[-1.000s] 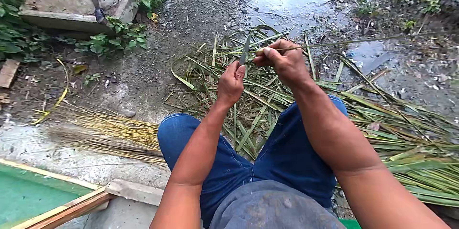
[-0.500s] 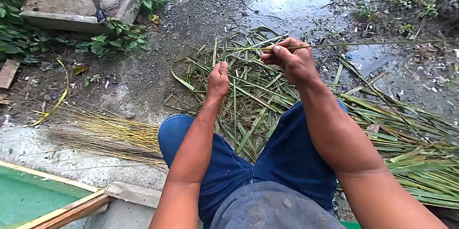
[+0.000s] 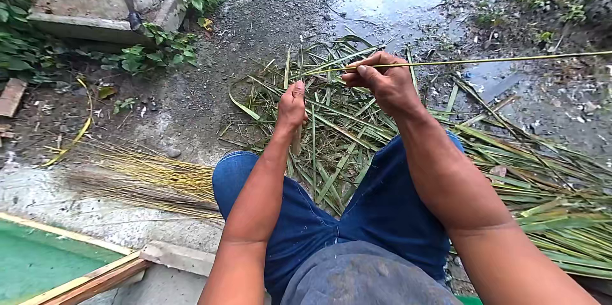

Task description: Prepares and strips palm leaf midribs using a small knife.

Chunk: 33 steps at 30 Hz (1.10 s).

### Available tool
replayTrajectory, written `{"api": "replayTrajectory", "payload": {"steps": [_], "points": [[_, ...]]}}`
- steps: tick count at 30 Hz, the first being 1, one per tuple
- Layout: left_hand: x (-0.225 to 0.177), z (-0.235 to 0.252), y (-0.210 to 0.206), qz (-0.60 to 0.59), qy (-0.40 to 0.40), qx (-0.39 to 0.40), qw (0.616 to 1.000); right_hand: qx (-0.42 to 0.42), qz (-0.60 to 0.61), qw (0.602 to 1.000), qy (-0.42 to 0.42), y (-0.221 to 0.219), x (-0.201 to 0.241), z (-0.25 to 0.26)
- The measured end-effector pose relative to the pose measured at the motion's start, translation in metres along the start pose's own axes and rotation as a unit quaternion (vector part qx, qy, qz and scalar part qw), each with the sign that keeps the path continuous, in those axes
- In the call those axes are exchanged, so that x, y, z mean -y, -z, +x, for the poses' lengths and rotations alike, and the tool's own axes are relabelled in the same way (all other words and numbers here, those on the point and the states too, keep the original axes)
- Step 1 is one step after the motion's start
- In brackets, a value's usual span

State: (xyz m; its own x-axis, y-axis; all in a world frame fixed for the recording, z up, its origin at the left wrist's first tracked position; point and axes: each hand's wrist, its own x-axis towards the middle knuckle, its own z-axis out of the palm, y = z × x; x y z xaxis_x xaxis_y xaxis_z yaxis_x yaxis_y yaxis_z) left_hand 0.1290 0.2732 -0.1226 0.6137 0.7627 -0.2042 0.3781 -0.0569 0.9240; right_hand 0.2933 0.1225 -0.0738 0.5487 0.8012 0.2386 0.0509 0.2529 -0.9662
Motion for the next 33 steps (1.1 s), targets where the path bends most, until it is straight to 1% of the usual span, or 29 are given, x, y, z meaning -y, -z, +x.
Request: {"api": "replayTrajectory", "payload": {"steps": [3, 4, 5, 8, 9, 10, 12, 14, 17, 19, 21, 23, 25, 27, 31, 33], "points": [[-0.01, -0.013, -0.009, 0.004, -0.073, 0.007, 0.997, -0.02, 0.009, 1.0, -0.011, -0.004, -0.001, 0.001], [-0.008, -0.012, -0.01, 0.004, -0.08, 0.007, 0.997, -0.025, 0.021, 0.999, -0.013, -0.003, -0.001, 0.002], [-0.003, -0.007, -0.008, -0.008, -0.06, 0.001, 0.998, -0.03, 0.033, 0.999, -0.014, -0.001, -0.001, 0.002], [0.015, 0.015, 0.008, -0.099, 0.084, -0.03, 0.991, -0.057, 0.044, 0.997, -0.009, 0.01, 0.005, 0.003], [0.017, 0.017, 0.012, -0.131, 0.1, -0.04, 0.986, -0.06, 0.031, 0.998, -0.006, 0.014, 0.006, 0.004], [0.015, 0.017, 0.015, -0.152, 0.088, -0.046, 0.983, -0.057, 0.005, 0.998, -0.007, 0.017, 0.006, 0.004], [0.006, 0.01, 0.018, -0.167, 0.025, -0.036, 0.985, -0.022, -0.076, 0.997, -0.026, 0.019, 0.004, 0.003], [0.001, 0.003, 0.022, -0.172, -0.046, -0.005, 0.984, 0.039, -0.167, 0.983, -0.061, 0.017, 0.005, 0.002], [-0.004, -0.009, 0.025, -0.167, -0.128, 0.052, 0.976, 0.135, -0.281, 0.942, -0.122, 0.006, 0.005, 0.004], [-0.013, -0.017, 0.025, -0.162, -0.16, 0.105, 0.968, 0.195, -0.321, 0.918, -0.126, -0.004, 0.0, 0.005], [-0.027, -0.025, 0.024, -0.147, -0.154, 0.154, 0.965, 0.257, -0.327, 0.902, -0.113, -0.014, -0.002, 0.005], [-0.036, -0.027, 0.025, -0.137, -0.112, 0.202, 0.963, 0.305, -0.312, 0.897, -0.077, -0.021, -0.005, 0.004], [-0.034, -0.019, 0.029, -0.164, -0.079, 0.234, 0.955, 0.316, -0.294, 0.9, -0.065, -0.023, -0.006, 0.004], [-0.033, -0.01, 0.043, -0.181, -0.082, 0.228, 0.953, 0.293, -0.275, 0.913, -0.066, -0.02, -0.007, 0.004], [-0.042, 0.006, 0.084, -0.207, -0.11, 0.119, 0.965, 0.272, -0.267, 0.921, -0.08, -0.017, -0.006, 0.002], [-0.039, 0.007, 0.091, -0.243, -0.121, 0.089, 0.958, 0.264, -0.243, 0.93, -0.075, -0.018, -0.006, 0.001]]}}
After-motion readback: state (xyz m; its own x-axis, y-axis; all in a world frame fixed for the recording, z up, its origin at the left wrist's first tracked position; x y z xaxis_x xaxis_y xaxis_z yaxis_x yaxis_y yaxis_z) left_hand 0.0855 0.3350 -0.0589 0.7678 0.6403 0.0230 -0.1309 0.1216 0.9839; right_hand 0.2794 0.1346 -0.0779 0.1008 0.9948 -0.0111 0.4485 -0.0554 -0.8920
